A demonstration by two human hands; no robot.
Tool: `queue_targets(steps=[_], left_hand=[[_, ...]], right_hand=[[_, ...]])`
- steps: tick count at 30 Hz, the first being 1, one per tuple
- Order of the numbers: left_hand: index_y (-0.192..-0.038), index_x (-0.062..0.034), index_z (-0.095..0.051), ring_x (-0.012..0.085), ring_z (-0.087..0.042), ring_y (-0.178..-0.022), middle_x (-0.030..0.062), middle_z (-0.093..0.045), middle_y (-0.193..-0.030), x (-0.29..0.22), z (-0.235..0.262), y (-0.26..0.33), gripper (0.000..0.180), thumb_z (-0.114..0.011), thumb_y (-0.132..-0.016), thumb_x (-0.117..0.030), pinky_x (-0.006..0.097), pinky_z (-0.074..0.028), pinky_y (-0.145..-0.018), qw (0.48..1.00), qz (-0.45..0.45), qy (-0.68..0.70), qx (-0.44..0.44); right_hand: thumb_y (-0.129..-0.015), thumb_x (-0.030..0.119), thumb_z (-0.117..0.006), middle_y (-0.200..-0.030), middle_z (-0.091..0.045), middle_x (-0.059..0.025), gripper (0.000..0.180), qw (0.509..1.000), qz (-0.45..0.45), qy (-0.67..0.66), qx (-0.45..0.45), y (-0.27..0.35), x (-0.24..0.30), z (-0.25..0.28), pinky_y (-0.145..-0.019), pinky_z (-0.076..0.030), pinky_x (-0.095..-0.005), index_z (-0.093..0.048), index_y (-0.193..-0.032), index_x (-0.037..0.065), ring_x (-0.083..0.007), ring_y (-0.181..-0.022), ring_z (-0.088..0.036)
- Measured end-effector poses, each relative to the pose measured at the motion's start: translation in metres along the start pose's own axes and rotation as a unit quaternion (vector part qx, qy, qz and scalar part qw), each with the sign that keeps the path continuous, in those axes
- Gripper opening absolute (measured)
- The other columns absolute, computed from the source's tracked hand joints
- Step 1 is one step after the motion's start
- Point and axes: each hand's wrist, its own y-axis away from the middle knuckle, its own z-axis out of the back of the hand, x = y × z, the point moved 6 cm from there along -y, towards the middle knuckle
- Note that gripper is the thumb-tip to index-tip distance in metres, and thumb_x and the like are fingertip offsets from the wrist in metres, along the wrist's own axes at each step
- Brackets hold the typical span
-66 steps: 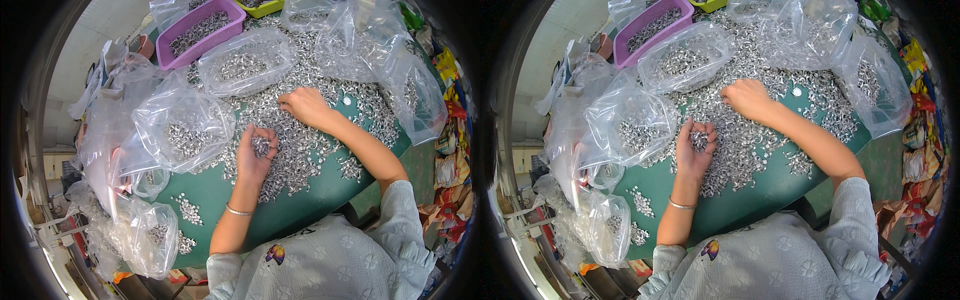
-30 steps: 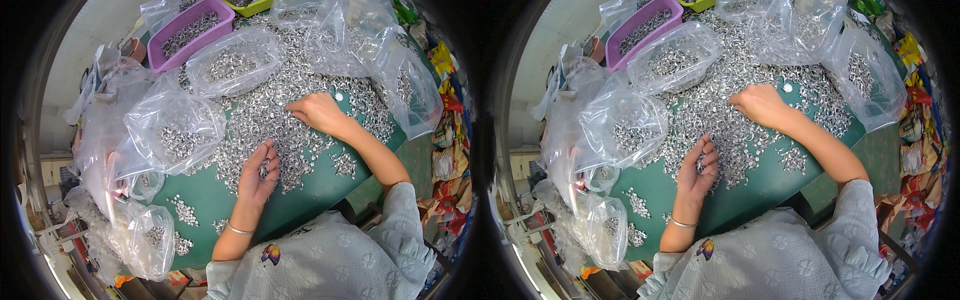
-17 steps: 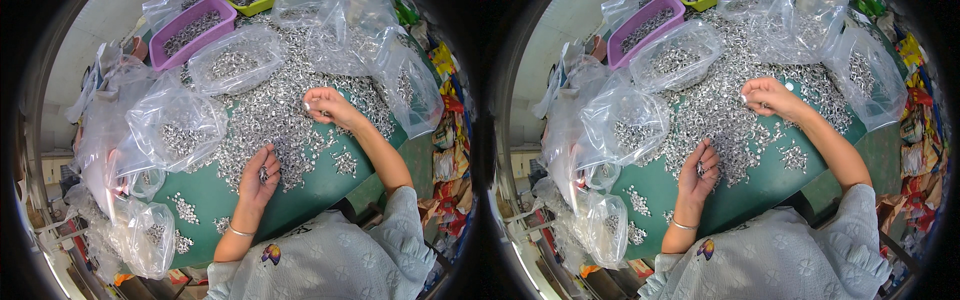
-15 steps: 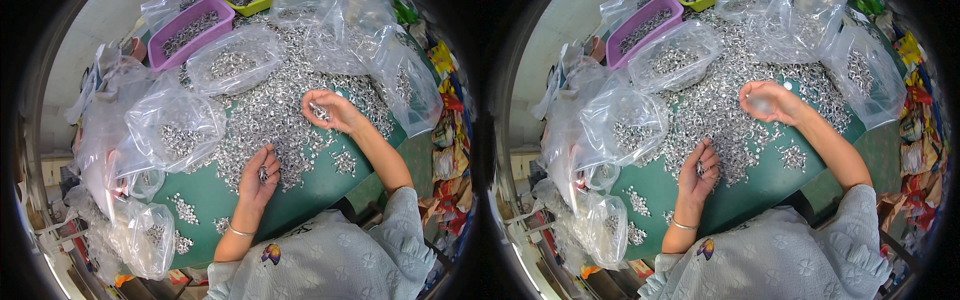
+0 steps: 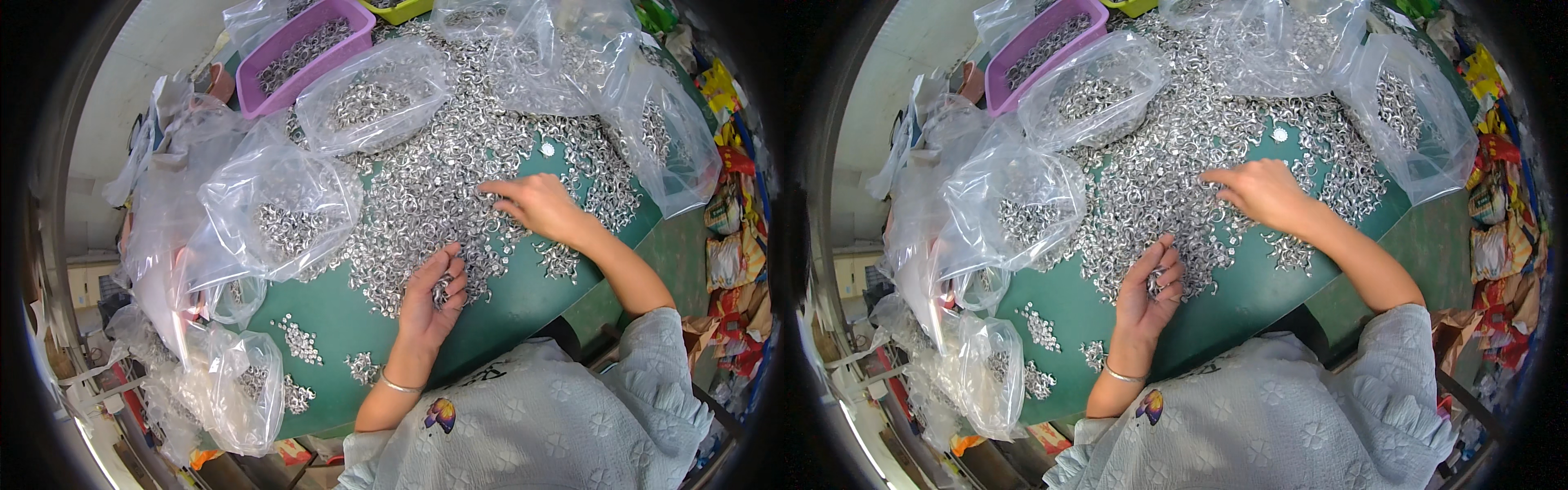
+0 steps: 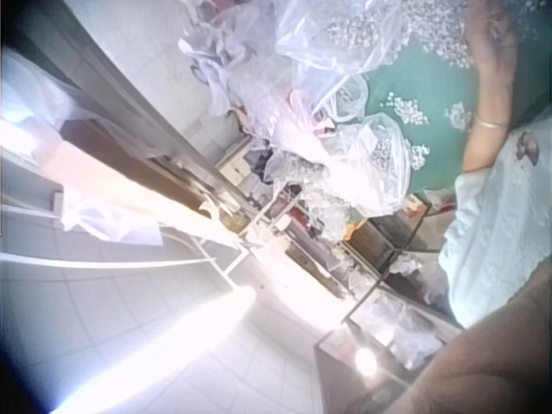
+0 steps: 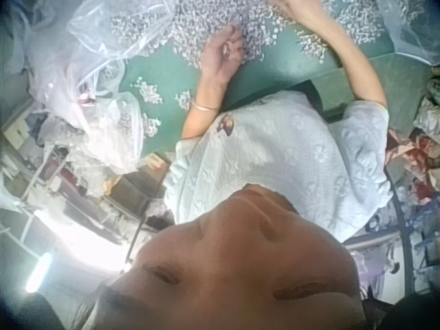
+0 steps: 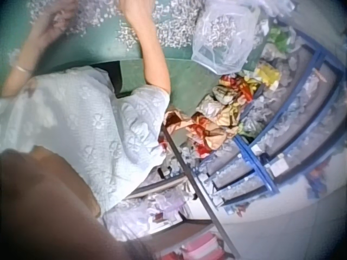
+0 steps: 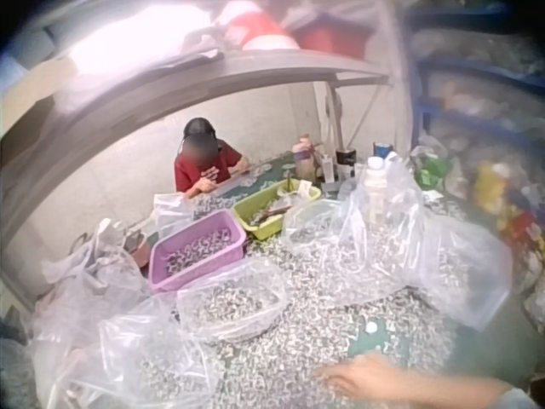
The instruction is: The person sorts through a pile of small metal decorative parts on a table, picking them up by hand and placing them into different plastic bags.
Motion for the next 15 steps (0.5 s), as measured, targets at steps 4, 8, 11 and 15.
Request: queue_targets(steps=[4, 8, 11, 15], left_hand=[[-0.115, 0.0018, -0.049, 0.0179, -0.055, -0.081, 0.0117, -0.057, -0.099, 0.011, 0.007, 0.001, 0.028, -0.046, -0.091, -0.013, 0.025, -0.048, -0.061, 0.998, 0.060, 0.023, 0.024], [-0.112, 0.0018, -0.050, 0.0255, -0.058, -0.101, 0.0143, -0.058, -0.111, 0.032, -0.002, 0.003, 0.029, -0.043, -0.092, -0.017, 0.037, -0.049, -0.088, 0.991, 0.120, 0.019, 0.048], [-0.108, -0.0016, -0.052, 0.0223, -0.059, -0.098, 0.0123, -0.058, -0.110, 0.046, 0.005, 0.003, 0.029, -0.037, -0.094, -0.022, 0.037, -0.047, -0.091, 0.981, 0.142, 0.074, 0.108], [-0.107, -0.0044, -0.052, 0.0195, -0.060, -0.090, 0.0092, -0.059, -0.101, 0.049, -0.001, 0.002, 0.031, -0.034, -0.095, -0.026, 0.035, -0.051, -0.078, 0.982, 0.141, 0.108, 0.068]], right_hand=[[-0.087, 0.016, -0.056, -0.072, -0.065, -0.0084, 0.018, 0.937, 0.026, -0.331, -0.107, 0.005, -0.019, -0.001, -0.059, -0.048, -0.0311, -0.063, -0.092, 0.001, -0.0169, -0.064, -0.062], [-0.089, 0.015, -0.053, -0.073, -0.059, -0.0028, 0.019, 0.768, -0.183, -0.607, 0.087, 0.026, 0.038, -0.016, -0.052, -0.044, -0.0214, -0.061, -0.082, -0.001, -0.0071, -0.062, -0.055], [-0.083, 0.014, -0.061, -0.072, -0.054, -0.0027, 0.013, 0.888, 0.064, -0.451, 0.064, 0.029, 0.078, -0.014, -0.049, -0.043, -0.0280, -0.059, -0.076, 0.003, -0.0132, -0.059, -0.053], [-0.074, 0.015, -0.065, -0.078, -0.051, -0.0052, 0.013, 0.944, 0.221, -0.244, 0.027, 0.043, 0.101, -0.028, -0.063, -0.042, -0.0355, -0.057, -0.073, 0.006, -0.0234, -0.074, -0.052]])
